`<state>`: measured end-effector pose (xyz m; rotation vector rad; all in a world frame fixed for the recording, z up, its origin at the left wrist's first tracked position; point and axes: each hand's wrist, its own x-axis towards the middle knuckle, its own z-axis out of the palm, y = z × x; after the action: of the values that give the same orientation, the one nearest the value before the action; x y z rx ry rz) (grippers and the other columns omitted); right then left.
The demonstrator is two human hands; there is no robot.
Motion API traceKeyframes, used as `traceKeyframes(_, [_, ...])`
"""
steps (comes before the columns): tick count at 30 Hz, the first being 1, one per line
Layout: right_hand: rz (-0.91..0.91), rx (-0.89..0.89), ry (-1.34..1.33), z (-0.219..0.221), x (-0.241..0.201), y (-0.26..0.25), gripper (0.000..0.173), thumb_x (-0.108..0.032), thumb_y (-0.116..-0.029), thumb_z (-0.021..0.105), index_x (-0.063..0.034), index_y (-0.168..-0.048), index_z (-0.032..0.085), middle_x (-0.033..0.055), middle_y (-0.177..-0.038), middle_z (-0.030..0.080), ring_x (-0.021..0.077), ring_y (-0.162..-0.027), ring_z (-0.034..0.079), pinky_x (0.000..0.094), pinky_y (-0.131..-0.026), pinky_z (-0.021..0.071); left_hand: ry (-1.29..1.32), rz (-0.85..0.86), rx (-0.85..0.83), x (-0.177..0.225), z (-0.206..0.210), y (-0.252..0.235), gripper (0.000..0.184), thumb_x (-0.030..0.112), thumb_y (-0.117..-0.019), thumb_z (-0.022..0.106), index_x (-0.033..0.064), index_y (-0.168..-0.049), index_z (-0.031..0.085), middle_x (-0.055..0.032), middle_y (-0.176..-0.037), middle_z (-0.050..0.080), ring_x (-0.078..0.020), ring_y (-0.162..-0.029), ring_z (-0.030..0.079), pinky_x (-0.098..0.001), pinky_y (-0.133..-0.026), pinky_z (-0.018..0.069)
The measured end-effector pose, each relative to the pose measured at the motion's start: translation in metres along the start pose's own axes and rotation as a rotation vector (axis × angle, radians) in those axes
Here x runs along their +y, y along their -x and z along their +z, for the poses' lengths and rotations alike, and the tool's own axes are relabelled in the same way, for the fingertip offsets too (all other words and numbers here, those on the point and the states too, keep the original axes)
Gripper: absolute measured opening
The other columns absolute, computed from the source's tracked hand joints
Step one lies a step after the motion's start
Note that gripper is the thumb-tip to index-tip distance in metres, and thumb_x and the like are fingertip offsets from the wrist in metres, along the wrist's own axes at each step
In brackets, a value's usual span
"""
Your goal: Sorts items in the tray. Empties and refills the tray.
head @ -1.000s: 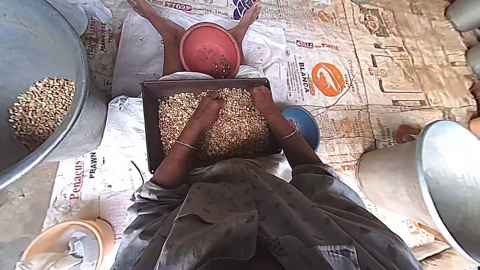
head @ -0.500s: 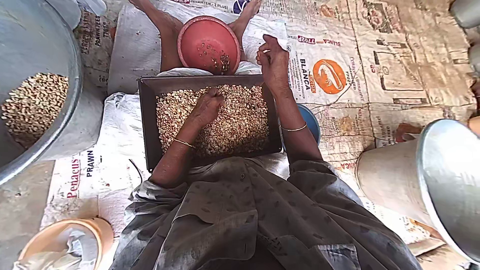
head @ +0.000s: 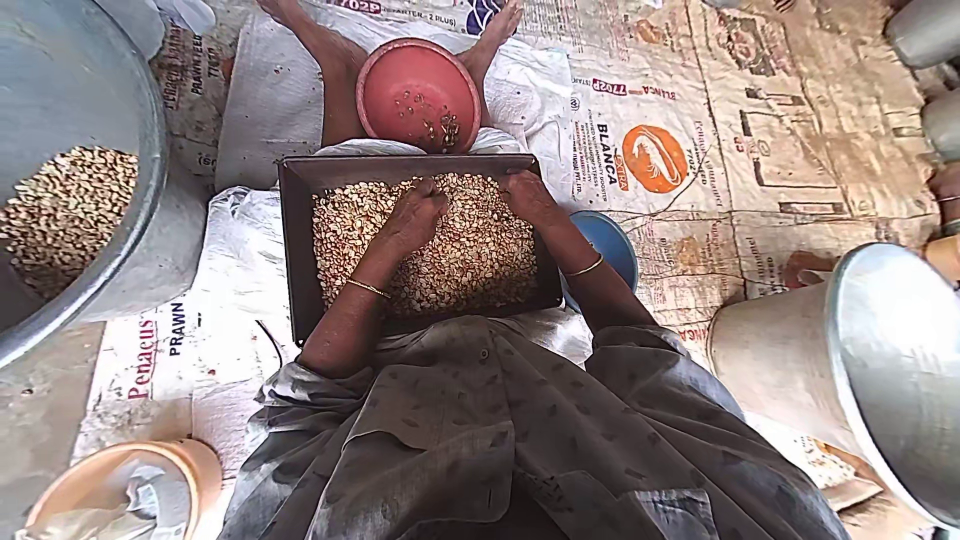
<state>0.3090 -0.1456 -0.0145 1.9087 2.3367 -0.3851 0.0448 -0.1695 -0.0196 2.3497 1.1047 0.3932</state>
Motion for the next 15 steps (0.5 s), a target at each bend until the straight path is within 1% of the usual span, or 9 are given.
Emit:
traceKeyframes(3, [-0.007,0.006,0.025,-0.002,-0.006,0.004,0.025,-0.005,-0.0997,0.054,0.0045,-0.117,0.069,0.0277,-0.125,0.066,0.0456,-0.120,0.062,0.0603,-0.102,0.0481,-0.007,0.003,0.005,-0.001,0.001,0.000,0.019,-0.001,-0.1003,0.052,-0.0051,-0.109,0.069,-0.0272,-0.124,0.059,-0.0461,-0.116,0.060,-0.0582,-0.100,0.0492])
traceKeyframes(5, [0.002,0.010,0.048,-0.002,-0.012,0.005,0.029,-0.005,-0.0972,0.056,0.0034,-0.123,0.068,0.0279,-0.126,0.066,0.0455,-0.120,0.062,0.0609,-0.100,0.0483,-0.006,0.000,0.004,-0.001,0.002,0.000,0.019,-0.001,-0.1001,0.053,-0.0055,-0.109,0.069,-0.0274,-0.124,0.059,-0.0462,-0.116,0.060,-0.0586,-0.100,0.0498])
traceKeyframes(6, [0.001,0.010,0.060,-0.001,-0.014,0.005,0.031,-0.005,-0.0957,0.058,0.0036,-0.124,0.067,0.0281,-0.126,0.066,0.0455,-0.119,0.063,0.0612,-0.099,0.0489,-0.002,-0.001,0.002,0.000,0.001,0.000,0.019,-0.001,-0.1000,0.053,-0.0058,-0.109,0.069,-0.0275,-0.125,0.059,-0.0463,-0.115,0.060,-0.0589,-0.099,0.0498])
traceKeyframes(7, [0.001,0.004,0.070,-0.001,-0.016,0.006,0.030,-0.005,-0.0946,0.059,0.0040,-0.122,0.068,0.0280,-0.124,0.066,0.0455,-0.118,0.063,0.0615,-0.097,0.0494,-0.005,-0.003,-0.002,0.000,0.001,0.000,0.019,-0.001,-0.0999,0.053,-0.0056,-0.109,0.069,-0.0273,-0.125,0.059,-0.0460,-0.115,0.061,-0.0587,-0.099,0.0502])
traceKeyframes(9, [-0.003,-0.025,0.077,-0.006,-0.016,0.003,0.029,-0.007,-0.0927,0.062,0.0037,-0.119,0.069,0.0277,-0.121,0.067,0.0455,-0.117,0.064,0.0626,-0.097,0.0488,-0.009,-0.005,-0.002,-0.001,0.001,-0.001,0.019,-0.001,-0.0997,0.053,-0.0048,-0.110,0.069,-0.0264,-0.125,0.059,-0.0450,-0.114,0.061,-0.0578,-0.099,0.0507])
traceKeyframes(11, [-0.017,-0.074,0.086,-0.015,-0.013,-0.001,0.023,-0.009,-0.0935,0.063,0.0044,-0.111,0.070,0.0275,-0.117,0.068,0.0454,-0.118,0.063,0.0625,-0.099,0.0474,-0.005,-0.002,-0.002,-0.002,0.001,-0.001,0.019,-0.001,-0.0998,0.054,-0.0050,-0.109,0.069,-0.0268,-0.125,0.059,-0.0452,-0.114,0.061,-0.0581,-0.099,0.0505])
traceKeyframes(13, [-0.029,-0.114,0.085,-0.028,-0.010,-0.006,0.018,-0.010,-0.0942,0.061,0.0033,-0.102,0.070,0.0264,-0.111,0.069,0.0454,-0.116,0.063,0.0626,-0.097,0.0471,-0.002,-0.003,-0.001,-0.001,0.001,-0.001,0.019,-0.001,-0.0997,0.053,-0.0053,-0.110,0.069,-0.0272,-0.126,0.059,-0.0458,-0.114,0.061,-0.0583,-0.099,0.0508])
traceKeyframes(14, [-0.040,-0.094,0.060,-0.037,-0.009,-0.009,0.017,-0.010,-0.0938,0.061,0.0032,-0.099,0.070,0.0265,-0.107,0.069,0.0460,-0.112,0.064,0.0636,-0.095,0.0475,-0.005,-0.002,0.001,-0.001,0.001,-0.001,0.019,0.000,-0.1001,0.053,-0.0050,-0.109,0.069,-0.0270,-0.126,0.059,-0.0455,-0.114,0.061,-0.0578,-0.099,0.0510])
traceKeyframes(15, [-0.053,-0.008,-0.011,-0.046,-0.008,-0.010,0.015,-0.009,-0.0924,0.061,0.0034,-0.096,0.069,0.0260,-0.102,0.069,0.0449,-0.106,0.066,0.0630,-0.091,0.0491,-0.009,-0.003,0.000,-0.002,0.001,-0.001,0.020,0.001,-0.1008,0.053,-0.0047,-0.110,0.069,-0.0267,-0.126,0.059,-0.0451,-0.115,0.061,-0.0572,-0.100,0.0506])
